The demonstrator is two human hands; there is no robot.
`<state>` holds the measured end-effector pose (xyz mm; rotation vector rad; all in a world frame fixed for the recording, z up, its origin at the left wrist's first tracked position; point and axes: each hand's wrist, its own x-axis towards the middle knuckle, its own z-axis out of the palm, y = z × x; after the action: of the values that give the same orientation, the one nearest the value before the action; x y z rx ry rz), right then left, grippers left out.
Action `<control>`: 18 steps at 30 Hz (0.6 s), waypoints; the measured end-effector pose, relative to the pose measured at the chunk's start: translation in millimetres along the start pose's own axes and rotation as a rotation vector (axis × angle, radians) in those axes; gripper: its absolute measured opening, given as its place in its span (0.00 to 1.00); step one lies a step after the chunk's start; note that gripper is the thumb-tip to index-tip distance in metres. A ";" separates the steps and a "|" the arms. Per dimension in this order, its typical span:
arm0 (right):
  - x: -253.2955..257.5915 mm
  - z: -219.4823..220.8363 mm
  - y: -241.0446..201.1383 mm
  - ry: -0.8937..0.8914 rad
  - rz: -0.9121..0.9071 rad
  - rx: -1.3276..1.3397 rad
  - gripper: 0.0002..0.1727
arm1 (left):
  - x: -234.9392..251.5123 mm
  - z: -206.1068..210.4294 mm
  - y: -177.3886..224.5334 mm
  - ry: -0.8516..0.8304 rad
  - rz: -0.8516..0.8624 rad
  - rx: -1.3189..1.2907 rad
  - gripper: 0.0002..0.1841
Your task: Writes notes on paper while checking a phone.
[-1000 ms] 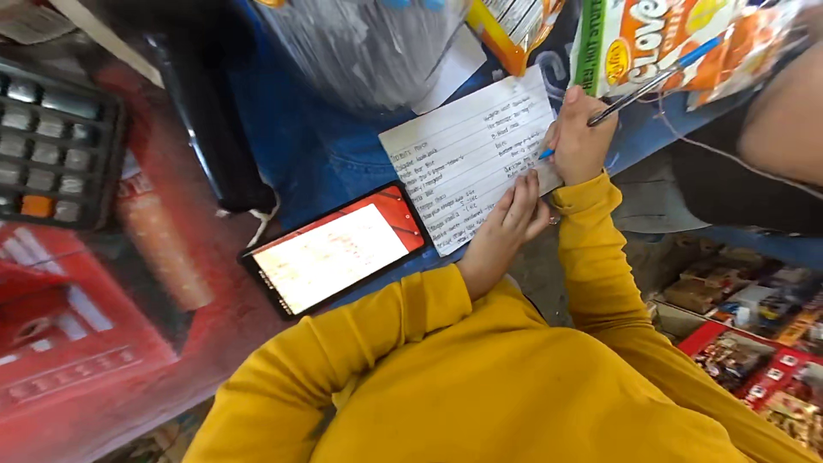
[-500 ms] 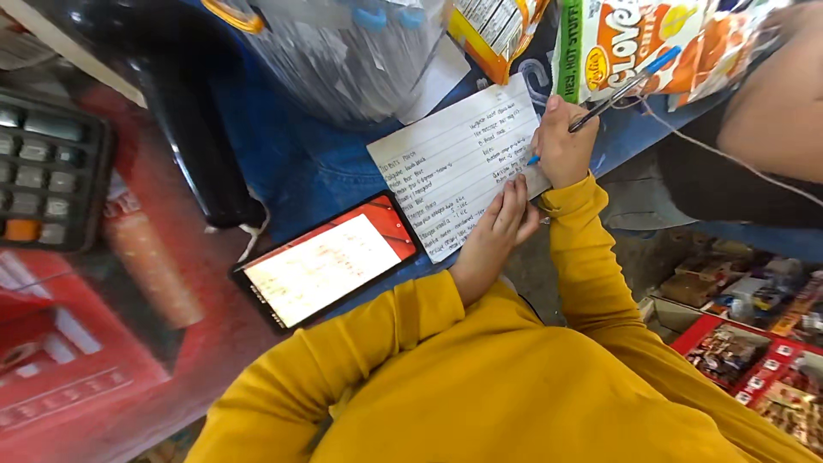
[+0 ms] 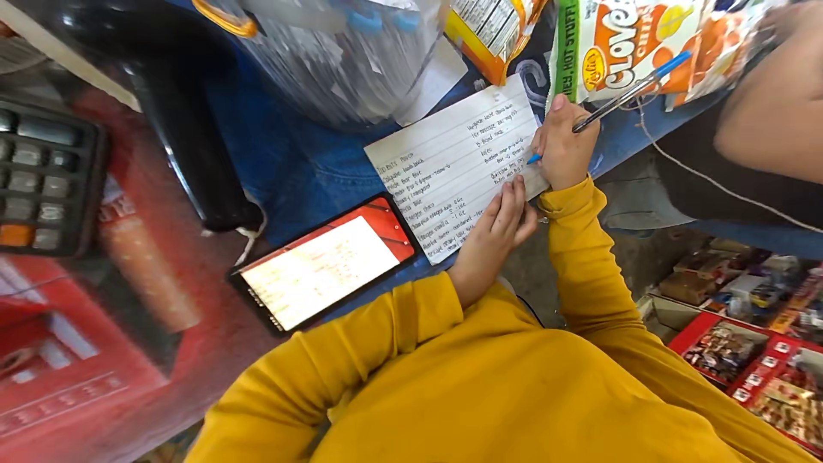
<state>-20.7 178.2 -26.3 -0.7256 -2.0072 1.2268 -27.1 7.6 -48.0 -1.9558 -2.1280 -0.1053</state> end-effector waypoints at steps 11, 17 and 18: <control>0.3 -2.0 -1.1 -0.028 0.000 -0.036 0.26 | 0.5 -0.1 -0.3 -0.003 0.007 0.036 0.25; -1.6 -0.8 0.0 -0.025 -0.021 -0.055 0.26 | -0.2 0.4 -0.4 -0.004 0.008 0.002 0.25; -1.7 -1.1 1.4 -0.031 -0.038 -0.070 0.26 | -0.2 1.1 0.1 -0.003 0.007 0.008 0.25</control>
<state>-18.6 178.1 -27.6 -0.7026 -2.0888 1.1579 -27.2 7.7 -49.1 -1.9601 -2.1193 -0.0928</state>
